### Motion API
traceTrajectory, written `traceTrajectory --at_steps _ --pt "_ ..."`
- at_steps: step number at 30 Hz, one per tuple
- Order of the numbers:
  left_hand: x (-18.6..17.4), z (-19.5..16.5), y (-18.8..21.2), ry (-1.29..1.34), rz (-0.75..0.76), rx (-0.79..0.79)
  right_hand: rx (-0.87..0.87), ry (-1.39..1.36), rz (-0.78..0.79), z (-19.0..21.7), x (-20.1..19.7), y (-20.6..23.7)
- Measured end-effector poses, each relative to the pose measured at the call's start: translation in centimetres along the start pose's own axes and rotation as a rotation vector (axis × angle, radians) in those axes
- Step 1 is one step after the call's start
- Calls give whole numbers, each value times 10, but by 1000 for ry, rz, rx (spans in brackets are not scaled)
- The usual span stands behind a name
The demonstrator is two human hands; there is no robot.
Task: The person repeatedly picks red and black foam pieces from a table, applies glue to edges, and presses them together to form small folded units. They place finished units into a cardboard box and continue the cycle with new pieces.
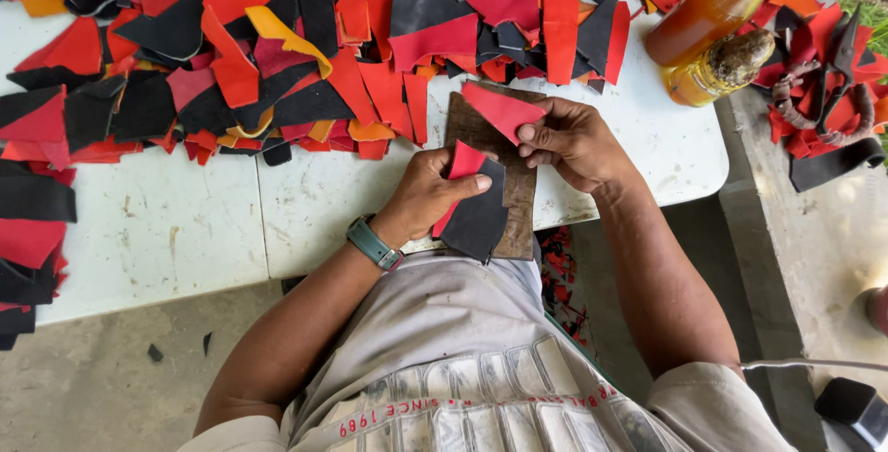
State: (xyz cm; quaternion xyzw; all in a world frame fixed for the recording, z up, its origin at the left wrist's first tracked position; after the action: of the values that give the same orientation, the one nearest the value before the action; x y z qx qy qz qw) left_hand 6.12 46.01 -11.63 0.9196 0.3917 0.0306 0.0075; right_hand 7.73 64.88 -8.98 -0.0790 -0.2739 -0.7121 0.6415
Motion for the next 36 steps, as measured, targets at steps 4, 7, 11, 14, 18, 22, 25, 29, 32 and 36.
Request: traceTrajectory --at_steps 4,7,11,14,18,22,25,29,32,36 --pt "-3 -2 1 50 -12 19 -14 32 16 -4 7 2" --pt "4 -6 0 73 70 34 -180 202 -16 3 16 5" --pt "9 -11 2 33 123 38 -436 514 -53 17 33 17" --pt "8 -12 5 -1 105 20 -493 715 -83 21 38 25" --pt "7 -17 8 -26 94 57 -496 700 -112 27 31 31" --pt "6 -14 6 -56 95 62 -503 719 -95 24 30 31" --pt "6 -9 5 -82 98 57 -488 768 -62 20 31 28" --pt "3 -11 5 -145 43 131 -374 308 -44 20 14 20" --pt "-8 -12 5 -158 -112 142 -142 1 9 5 7 12" --pt "-10 -18 5 -186 -122 180 -73 64 69 -4 9 7"
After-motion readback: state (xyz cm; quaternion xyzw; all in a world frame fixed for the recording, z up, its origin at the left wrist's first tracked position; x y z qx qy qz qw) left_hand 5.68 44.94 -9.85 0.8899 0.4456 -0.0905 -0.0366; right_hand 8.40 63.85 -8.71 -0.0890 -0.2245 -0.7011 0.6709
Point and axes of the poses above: each hand's wrist, its own y-axis away from the middle knuckle, its own x-axis out of the palm, z = x × y, the point moved 9 cm from there along -y, towards the middle knuckle, and after that the axes turned 14 degrees about -y, right-handed, at the moved point
